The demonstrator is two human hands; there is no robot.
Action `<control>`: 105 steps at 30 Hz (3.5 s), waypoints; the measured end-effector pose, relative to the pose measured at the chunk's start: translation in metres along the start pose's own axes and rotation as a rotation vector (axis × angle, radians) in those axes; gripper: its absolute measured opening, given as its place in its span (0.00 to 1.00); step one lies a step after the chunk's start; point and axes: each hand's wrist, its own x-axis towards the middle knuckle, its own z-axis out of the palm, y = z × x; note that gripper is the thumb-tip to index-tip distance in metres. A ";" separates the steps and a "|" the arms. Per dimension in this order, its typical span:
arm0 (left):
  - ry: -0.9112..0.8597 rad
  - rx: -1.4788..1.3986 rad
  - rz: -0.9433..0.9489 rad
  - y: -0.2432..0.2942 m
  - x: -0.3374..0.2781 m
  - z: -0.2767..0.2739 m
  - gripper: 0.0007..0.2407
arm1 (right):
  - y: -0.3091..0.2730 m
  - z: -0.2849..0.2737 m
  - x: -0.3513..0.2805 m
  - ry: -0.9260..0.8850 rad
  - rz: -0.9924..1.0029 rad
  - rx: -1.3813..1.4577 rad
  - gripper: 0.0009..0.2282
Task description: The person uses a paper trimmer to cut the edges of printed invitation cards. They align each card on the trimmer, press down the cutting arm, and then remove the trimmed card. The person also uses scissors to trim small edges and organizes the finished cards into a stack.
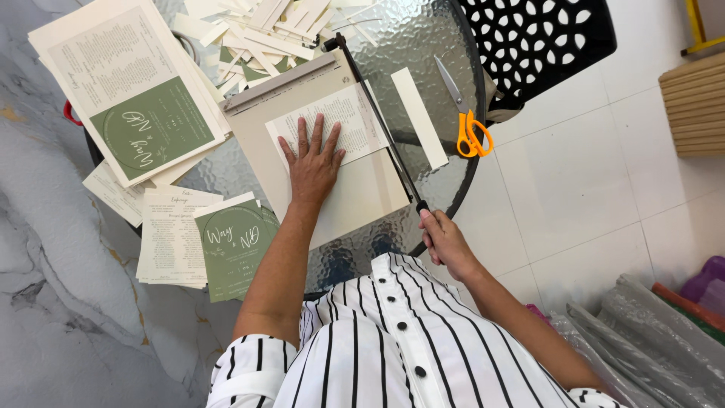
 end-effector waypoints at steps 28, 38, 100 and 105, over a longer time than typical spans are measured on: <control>0.032 0.044 0.013 0.004 -0.001 0.000 0.22 | 0.006 0.002 0.012 -0.002 0.049 -0.023 0.25; 0.068 0.058 0.030 0.005 -0.001 -0.001 0.21 | 0.037 0.002 0.035 0.017 0.025 -0.104 0.25; -0.193 -0.030 0.015 0.003 0.004 -0.021 0.29 | -0.064 -0.015 -0.033 -0.134 0.089 0.283 0.19; -0.208 -0.022 0.010 0.003 0.006 -0.020 0.29 | -0.063 -0.011 -0.032 -0.111 0.095 0.260 0.19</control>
